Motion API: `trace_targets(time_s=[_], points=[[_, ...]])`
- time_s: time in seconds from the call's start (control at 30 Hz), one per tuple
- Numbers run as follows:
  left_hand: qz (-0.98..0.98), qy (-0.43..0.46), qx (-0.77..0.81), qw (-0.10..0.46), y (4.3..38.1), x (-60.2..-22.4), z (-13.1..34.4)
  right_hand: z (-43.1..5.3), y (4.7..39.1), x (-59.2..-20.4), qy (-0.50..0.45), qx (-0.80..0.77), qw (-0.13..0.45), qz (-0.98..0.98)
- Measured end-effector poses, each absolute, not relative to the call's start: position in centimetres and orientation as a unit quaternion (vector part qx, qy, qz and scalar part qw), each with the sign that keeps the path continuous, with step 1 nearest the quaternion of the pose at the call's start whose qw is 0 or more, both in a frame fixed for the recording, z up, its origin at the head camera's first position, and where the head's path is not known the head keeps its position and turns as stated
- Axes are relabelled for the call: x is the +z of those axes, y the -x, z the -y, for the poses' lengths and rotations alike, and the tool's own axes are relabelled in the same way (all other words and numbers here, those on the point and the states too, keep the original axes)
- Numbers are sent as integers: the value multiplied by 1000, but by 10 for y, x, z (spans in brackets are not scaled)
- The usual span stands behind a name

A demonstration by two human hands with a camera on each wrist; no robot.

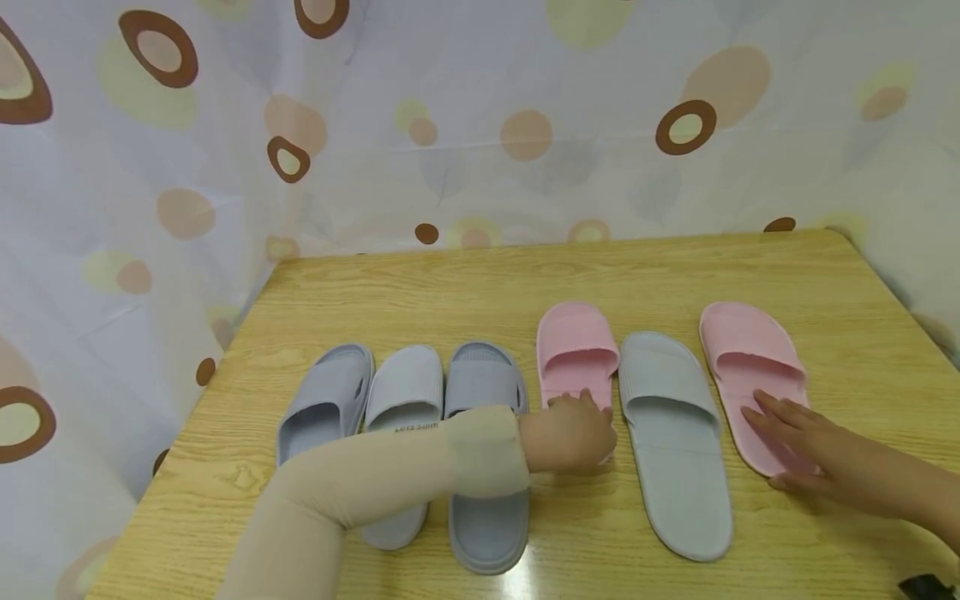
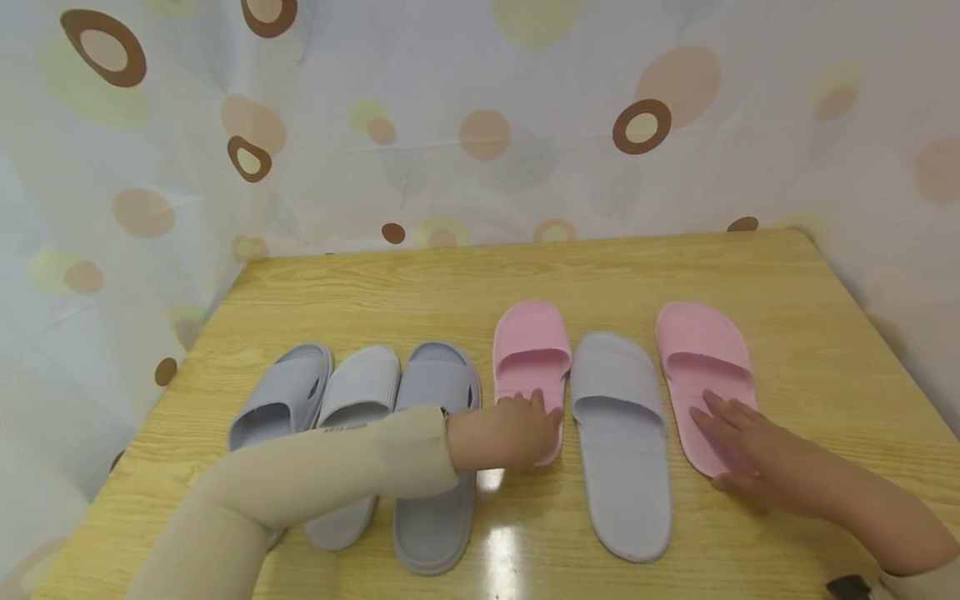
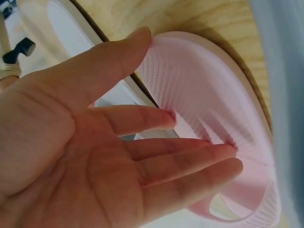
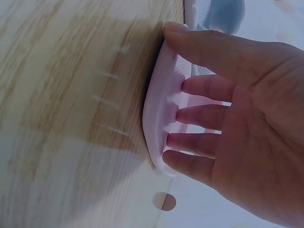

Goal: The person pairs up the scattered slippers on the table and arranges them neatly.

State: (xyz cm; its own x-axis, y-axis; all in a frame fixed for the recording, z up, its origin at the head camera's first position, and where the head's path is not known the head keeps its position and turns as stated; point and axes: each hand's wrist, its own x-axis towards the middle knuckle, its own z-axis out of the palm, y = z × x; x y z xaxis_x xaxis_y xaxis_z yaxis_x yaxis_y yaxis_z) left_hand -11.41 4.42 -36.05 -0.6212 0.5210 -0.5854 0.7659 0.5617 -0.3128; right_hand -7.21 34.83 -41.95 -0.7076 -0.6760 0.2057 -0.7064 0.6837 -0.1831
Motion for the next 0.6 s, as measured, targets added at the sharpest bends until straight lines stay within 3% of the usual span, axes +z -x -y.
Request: trace_targets(time_s=[0.6], points=[[-885, -341, -183, 260, 133, -353, -45, -353, 84, -422, -365, 110, 41, 923]])
